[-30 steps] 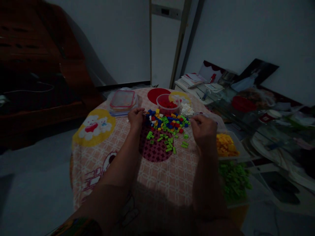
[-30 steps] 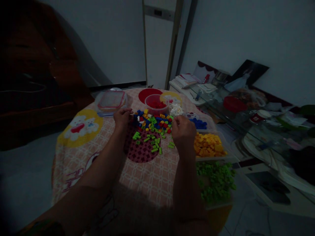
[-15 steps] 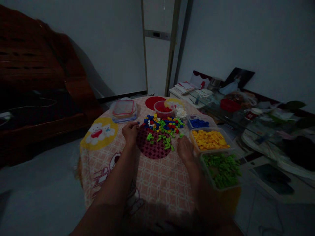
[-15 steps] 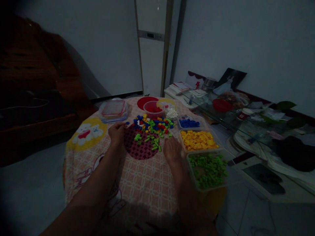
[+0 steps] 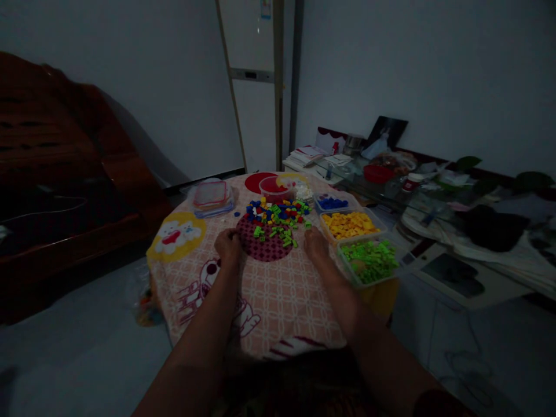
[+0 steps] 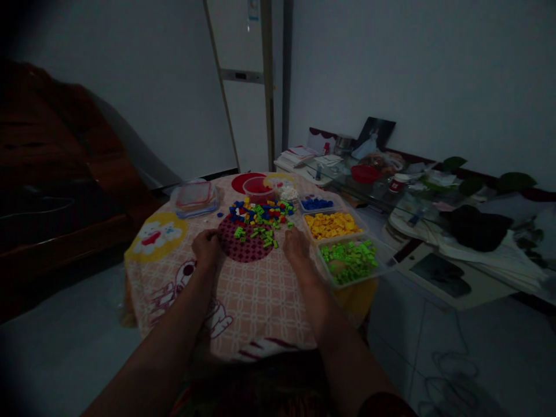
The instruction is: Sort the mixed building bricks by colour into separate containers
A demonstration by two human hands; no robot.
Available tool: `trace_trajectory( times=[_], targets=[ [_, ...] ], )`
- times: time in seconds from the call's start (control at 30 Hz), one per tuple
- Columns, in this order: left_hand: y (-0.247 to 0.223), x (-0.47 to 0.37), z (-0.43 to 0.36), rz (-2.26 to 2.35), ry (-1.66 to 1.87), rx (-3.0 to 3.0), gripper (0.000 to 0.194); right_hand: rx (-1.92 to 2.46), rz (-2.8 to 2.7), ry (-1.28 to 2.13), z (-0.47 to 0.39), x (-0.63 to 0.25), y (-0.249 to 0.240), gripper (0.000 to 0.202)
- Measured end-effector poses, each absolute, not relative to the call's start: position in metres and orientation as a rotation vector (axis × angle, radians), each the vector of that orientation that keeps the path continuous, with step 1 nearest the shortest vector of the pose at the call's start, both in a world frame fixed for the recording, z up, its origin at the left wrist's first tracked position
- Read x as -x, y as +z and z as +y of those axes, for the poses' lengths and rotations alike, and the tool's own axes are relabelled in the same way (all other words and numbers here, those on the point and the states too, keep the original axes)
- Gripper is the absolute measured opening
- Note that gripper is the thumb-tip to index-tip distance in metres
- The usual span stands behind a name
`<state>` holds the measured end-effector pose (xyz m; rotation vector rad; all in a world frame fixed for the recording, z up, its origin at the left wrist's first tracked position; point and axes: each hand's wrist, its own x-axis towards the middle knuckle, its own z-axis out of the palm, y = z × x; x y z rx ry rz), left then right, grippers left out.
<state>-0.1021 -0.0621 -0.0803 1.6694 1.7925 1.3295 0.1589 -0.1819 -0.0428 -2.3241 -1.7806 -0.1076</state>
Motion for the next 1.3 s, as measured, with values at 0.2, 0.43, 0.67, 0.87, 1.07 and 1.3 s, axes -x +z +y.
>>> trace_trajectory(
  times=[0.2, 0.43, 0.67, 0.87, 1.07, 1.3],
  targets=[
    [-0.075, 0.104, -0.078, 1.742, 1.315, -1.678, 0.031, 2.331, -1.612, -0.016, -0.186, -0.155, -0.028, 0.028],
    [-0.076, 0.105, -0.084, 1.709, 1.34, -1.678, 0.031, 1.887, -1.486, -0.203, -0.219, -0.15, -0.012, 0.022],
    [-0.079, 0.106, -0.081, 1.716, 1.336, -1.644, 0.033, 1.776, -1.233, -0.456, -0.27, -0.193, -0.002, 0.022],
    [-0.078, 0.106, -0.081, 1.696, 1.328, -1.675, 0.034, 1.827, -1.197, -0.472, -0.281, -0.191, -0.009, 0.021],
    [-0.077, 0.107, -0.083, 1.681, 1.329, -1.667, 0.034, 1.874, -1.436, -0.211, -0.251, -0.147, -0.025, 0.029],
    [-0.071, 0.107, -0.086, 1.702, 1.298, -1.639, 0.033, 1.931, -1.562, -0.099, -0.206, -0.136, -0.021, 0.027]
  ],
)
